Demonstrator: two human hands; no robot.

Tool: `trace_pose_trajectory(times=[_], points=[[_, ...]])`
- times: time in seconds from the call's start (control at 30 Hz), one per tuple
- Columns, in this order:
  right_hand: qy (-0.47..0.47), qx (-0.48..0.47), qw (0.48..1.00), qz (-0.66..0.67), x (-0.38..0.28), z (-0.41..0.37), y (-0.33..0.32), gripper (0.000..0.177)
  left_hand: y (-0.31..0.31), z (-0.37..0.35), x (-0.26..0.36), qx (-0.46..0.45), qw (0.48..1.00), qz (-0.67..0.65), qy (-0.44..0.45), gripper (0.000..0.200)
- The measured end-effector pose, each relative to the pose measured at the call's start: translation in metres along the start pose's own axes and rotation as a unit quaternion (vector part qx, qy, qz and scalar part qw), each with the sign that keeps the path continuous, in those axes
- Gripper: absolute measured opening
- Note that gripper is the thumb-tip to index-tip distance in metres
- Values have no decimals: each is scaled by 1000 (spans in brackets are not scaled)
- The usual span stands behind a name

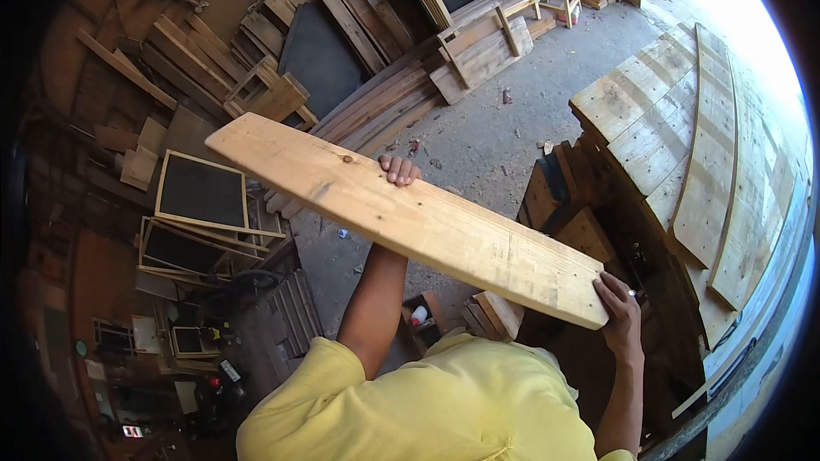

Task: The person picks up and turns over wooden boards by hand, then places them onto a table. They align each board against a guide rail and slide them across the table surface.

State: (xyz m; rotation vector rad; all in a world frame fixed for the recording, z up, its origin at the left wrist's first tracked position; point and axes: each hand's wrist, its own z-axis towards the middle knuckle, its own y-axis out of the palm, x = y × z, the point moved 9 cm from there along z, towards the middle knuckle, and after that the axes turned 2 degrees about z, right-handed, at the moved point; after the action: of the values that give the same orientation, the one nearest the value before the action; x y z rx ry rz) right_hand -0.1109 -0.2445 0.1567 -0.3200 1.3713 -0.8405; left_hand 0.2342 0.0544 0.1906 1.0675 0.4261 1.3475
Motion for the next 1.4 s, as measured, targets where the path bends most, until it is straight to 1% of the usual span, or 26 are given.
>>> trace_pose_trajectory(times=[0.03, 0.07, 0.17, 0.2, 0.3, 0.37, 0.4, 0.43, 0.5, 0.57, 0.6, 0.63, 0.7, 0.73, 0.8, 0.83, 0.87, 0.9, 0.93, 0.97, 1.03, 1.07, 1.17, 1.2, 1.27, 1.4], points=[[8, 4, 1000, -22, -5, 2, -3, 43, 7, 2, 0, -1, 1000, -9, -3, 22], [-26, -20, 998, -48, -15, 6, -5, 39, 12, 2, 0, 1, 1000, -8, -5, 22], [-27, -50, 998, -20, 14, 10, 0, 35, 28, 3, -2, -9, 999, -32, -9, 22], [-15, -13, 1000, -15, 4, 19, -5, 29, 34, 3, -4, -12, 999, -33, -14, 23], [8, 17, 999, 27, -41, 51, 1, 29, 54, 5, -15, -19, 998, -44, -34, 24], [-30, -38, 998, 39, -37, 59, 36, 39, 69, 8, -24, -27, 997, -53, -49, 25], [-22, -114, 989, 89, -38, 64, 54, 48, 77, 10, -31, -36, 996, -55, -67, 26], [25, -194, 980, 46, -34, 65, 71, 51, 83, 12, -36, -46, 994, -57, -85, 26], [104, -262, 959, 40, -16, 61, 91, 54, 85, 19, -43, -57, 992, -57, -99, 27], [71, -214, 964, 144, 2, 56, 101, 51, 85, 34, -59, -75, 987, -73, -119, 28], [87, -189, 947, 243, 0, 53, 102, 45, 85, 44, -65, -109, 983, -62, -134, 29], [111, -176, 941, 268, 1, 52, 98, 43, 88, 53, -78, -142, 976, -58, -152, 30], [117, -136, 922, 343, 15, 47, 103, 44, 86, 75, -105, -71, 976, -50, -200, 35], [132, -119, 911, 373, 16, 45, 102, 44, 114, 81, -121, -78, 970, -73, -217, 35], [157, -56, 894, 417, 15, 44, 91, 43, 136, 99, -132, 90, 963, 164, -193, 43], [174, -26, 889, 423, 15, 47, 81, 43, 125, 100, -142, 82, 965, 152, -200, 43], [174, -17, 893, 415, 15, 51, 74, 43, 102, 104, -144, 36, 941, 301, -152, 46], [196, 20, 875, 442, 21, 54, 68, 44, 85, 106, -143, -9, 891, 443, -95, 50], [217, 55, 853, 471, 28, 54, 60, 45, 45, 90, -154, 61, 868, 438, -226, 52], [215, 61, 855, 467, 31, 59, 51, 45, 52, 64, -152, 71, 859, 435, -260, 50], [247, 178, 891, 338, 52, 69, 6, 50, 6, 8, -143, 82, 840, 416, -340, 40], [252, 202, 907, 270, 63, 75, -15, 55, -14, -20, -135, 99, 821, 408, -386, 37], [299, 253, 912, 124, 83, 93, -80, 64, -88, -94, -82, 217, 788, 402, -413, 33], [299, 257, 911, 124, 89, 99, -93, 64, -111, -117, -62, 267, 773, 390, -423, 33], [370, 255, 888, 98, 117, 107, -111, 66, -147, -152, -21, 341, 736, 416, -411, 33], [416, 244, 872, 78, 160, 127, -119, 64, -171, -184, 13, 401, 723, 396, -399, 33]])
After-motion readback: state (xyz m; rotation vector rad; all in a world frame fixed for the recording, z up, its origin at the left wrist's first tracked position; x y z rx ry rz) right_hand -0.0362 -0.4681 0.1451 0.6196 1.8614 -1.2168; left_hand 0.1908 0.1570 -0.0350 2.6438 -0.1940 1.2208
